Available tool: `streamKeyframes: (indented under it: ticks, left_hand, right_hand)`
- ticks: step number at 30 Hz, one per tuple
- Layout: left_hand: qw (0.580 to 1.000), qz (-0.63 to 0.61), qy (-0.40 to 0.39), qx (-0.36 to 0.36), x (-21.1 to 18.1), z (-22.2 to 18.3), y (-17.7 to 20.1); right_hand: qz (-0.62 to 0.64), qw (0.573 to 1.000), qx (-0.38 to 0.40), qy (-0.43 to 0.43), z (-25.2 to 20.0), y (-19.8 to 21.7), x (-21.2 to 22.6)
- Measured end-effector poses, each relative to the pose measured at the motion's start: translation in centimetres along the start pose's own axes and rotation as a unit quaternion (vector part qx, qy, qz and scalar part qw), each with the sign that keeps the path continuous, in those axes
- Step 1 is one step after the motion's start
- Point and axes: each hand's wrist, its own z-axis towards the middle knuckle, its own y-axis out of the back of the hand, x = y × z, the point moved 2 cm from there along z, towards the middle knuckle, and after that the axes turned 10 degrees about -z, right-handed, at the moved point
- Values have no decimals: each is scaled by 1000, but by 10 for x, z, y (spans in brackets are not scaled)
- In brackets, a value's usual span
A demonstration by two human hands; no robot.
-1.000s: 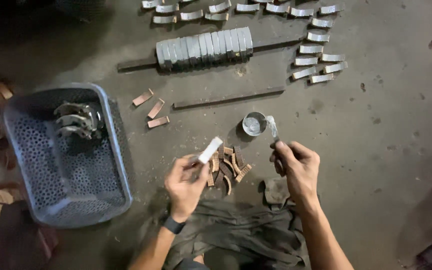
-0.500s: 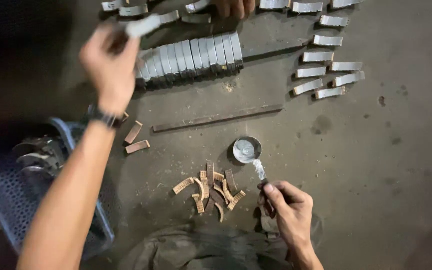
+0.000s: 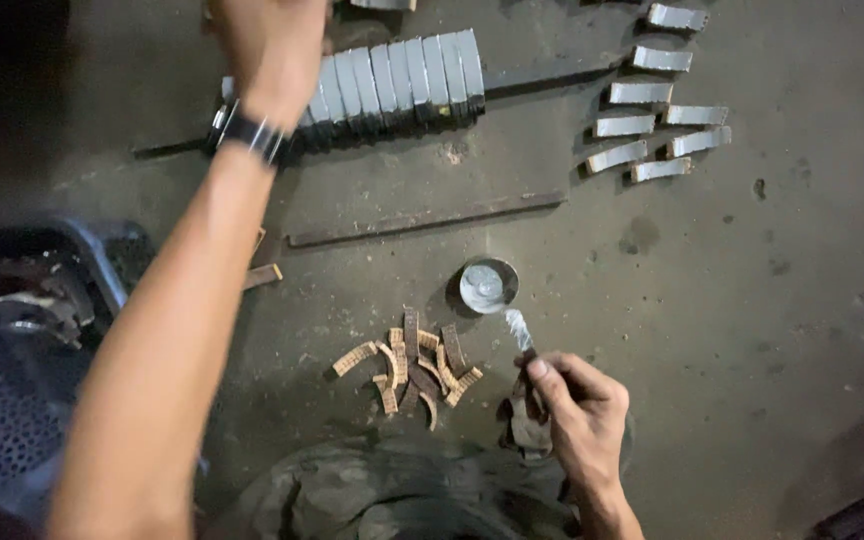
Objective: Applying a white substance or paste to metal curved parts using a small spatula.
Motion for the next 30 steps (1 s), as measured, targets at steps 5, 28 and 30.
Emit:
streamKeyframes:
  ticks: [5, 28, 30]
  left_hand:
    - [988, 106, 59, 91, -60, -156, 70]
    - [941, -289, 160, -75, -166, -331, 78]
    - [981, -165, 76, -74, -185, -327, 79]
  right_hand:
    - [-46, 995, -9, 87, -6, -2, 9]
    - [-48, 983, 98, 149, -65, -16, 31]
    - [-42, 984, 115, 129, -68, -19, 42]
